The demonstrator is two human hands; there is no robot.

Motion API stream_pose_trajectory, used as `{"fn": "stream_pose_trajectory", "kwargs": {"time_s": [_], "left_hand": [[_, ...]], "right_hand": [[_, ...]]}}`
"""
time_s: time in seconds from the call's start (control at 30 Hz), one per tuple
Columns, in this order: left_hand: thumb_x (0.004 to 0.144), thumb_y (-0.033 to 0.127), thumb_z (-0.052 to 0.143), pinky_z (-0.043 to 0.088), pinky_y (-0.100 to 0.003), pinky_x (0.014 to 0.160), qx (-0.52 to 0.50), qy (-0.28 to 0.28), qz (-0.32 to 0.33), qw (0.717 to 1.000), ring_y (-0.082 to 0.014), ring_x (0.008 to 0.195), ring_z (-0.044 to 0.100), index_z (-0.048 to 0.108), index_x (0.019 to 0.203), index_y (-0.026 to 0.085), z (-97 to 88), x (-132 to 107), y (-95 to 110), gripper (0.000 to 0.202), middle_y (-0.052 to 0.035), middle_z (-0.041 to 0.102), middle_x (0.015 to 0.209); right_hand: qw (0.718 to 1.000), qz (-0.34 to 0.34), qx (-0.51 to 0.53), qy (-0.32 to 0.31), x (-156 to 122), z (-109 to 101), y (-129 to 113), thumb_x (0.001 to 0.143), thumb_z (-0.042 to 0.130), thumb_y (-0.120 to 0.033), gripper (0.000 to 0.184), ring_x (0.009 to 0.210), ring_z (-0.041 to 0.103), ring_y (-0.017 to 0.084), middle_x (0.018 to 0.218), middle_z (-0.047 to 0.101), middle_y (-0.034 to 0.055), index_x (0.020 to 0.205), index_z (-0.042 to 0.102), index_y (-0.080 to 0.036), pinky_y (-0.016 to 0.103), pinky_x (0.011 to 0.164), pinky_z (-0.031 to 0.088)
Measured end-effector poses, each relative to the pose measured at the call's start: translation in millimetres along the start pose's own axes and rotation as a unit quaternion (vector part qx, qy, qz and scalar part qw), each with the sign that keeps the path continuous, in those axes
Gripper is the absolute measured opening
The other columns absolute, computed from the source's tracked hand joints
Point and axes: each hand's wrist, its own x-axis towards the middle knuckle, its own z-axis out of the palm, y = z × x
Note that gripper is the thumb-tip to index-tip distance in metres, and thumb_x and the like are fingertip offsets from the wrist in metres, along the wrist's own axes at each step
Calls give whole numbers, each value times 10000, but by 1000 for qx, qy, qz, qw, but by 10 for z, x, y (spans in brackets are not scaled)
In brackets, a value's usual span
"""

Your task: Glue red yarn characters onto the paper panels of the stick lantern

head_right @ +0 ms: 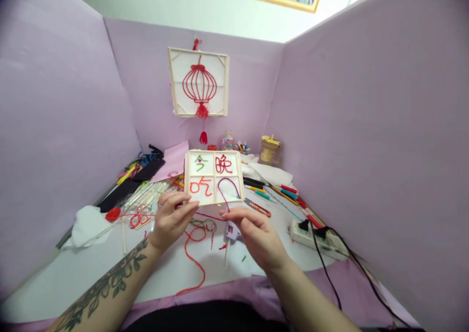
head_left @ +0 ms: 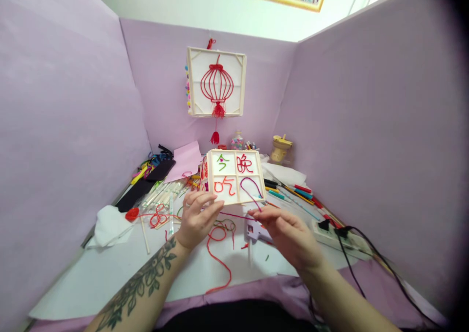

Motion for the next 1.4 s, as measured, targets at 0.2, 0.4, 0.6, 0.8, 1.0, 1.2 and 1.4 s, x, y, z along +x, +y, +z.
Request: {"fn": "stream_pose_trajectory", "kwargs": {"time_s": [0.2, 0.4, 0.6, 0.8, 1.0, 1.2, 1.4], "left_hand": [[793, 110, 692, 462, -399, 897, 3, 11, 4, 1000, -186, 971, 592, 656, 1049, 270, -7, 27, 6, 304, -35, 656, 994], [776, 96, 705, 447, -415, 905, 9, -3, 14, 1000, -201, 984, 580, 657, 1051, 251, 3, 11, -7, 320, -51, 652, 1002], [770, 94, 713, 452, -412, 889, -2, -5, 11, 1000, -198, 980, 576, 640, 1070, 259, 7, 16, -14, 350, -49, 643, 1018], [786, 109, 703, 455, -407, 891, 5, -6, 6, 1000, -191, 973, 583, 641, 1064, 262, -6, 36, -4, 324, -43, 649, 1006], [790, 111, 697, 442, -418, 915, 2, -6, 8, 1000, -191, 980, 589, 643, 1074, 268, 1, 12, -11, 330, -40, 657, 1015], [784, 109, 703, 449, -411, 909, -5, -4, 9, 1000, -193, 979, 579, 645, 1071, 261, -7, 23, -6, 331, -40, 658, 1005], [798, 121, 688, 445, -391, 920, -13, 2, 4, 1000, -181, 988, 574, 654, 1059, 268, -8, 22, 0, 302, -32, 661, 1000]], "right_hand": [[997, 72, 1, 15, 268, -145, -200, 789, 590, -568, 386, 672, 640, 191, 933, 703, 95, 936, 679, -223, 437, 739, 557], [994, 104, -2, 45, 403, -343, -350, 709, 734, -414, 261, 423, 416, 61, 704, 659, 22, 843, 722, -191, 277, 493, 466], [990, 104, -94, 14, 407, -562, -475, 787, 670, -468, 338, 429, 465, 103, 449, 514, -31, 939, 716, -169, 253, 473, 441], [909, 10, -411, -75, 312, -402, -456, 848, 590, -417, 246, 842, 621, 193, 921, 688, 69, 778, 687, -201, 309, 701, 495], [850, -119, -504, 92, 378, -52, -177, 859, 568, -321, 165, 777, 567, 191, 826, 623, 60, 771, 636, -200, 320, 695, 451], [801, -167, -560, 127, 553, 127, 42, 868, 538, -250, 118, 863, 555, 231, 865, 613, 73, 848, 637, -189, 369, 789, 432], [789, -171, -577, 128, 605, 165, 95, 865, 524, -232, 117, 853, 537, 231, 844, 602, 69, 801, 615, -199, 367, 784, 418]]}}
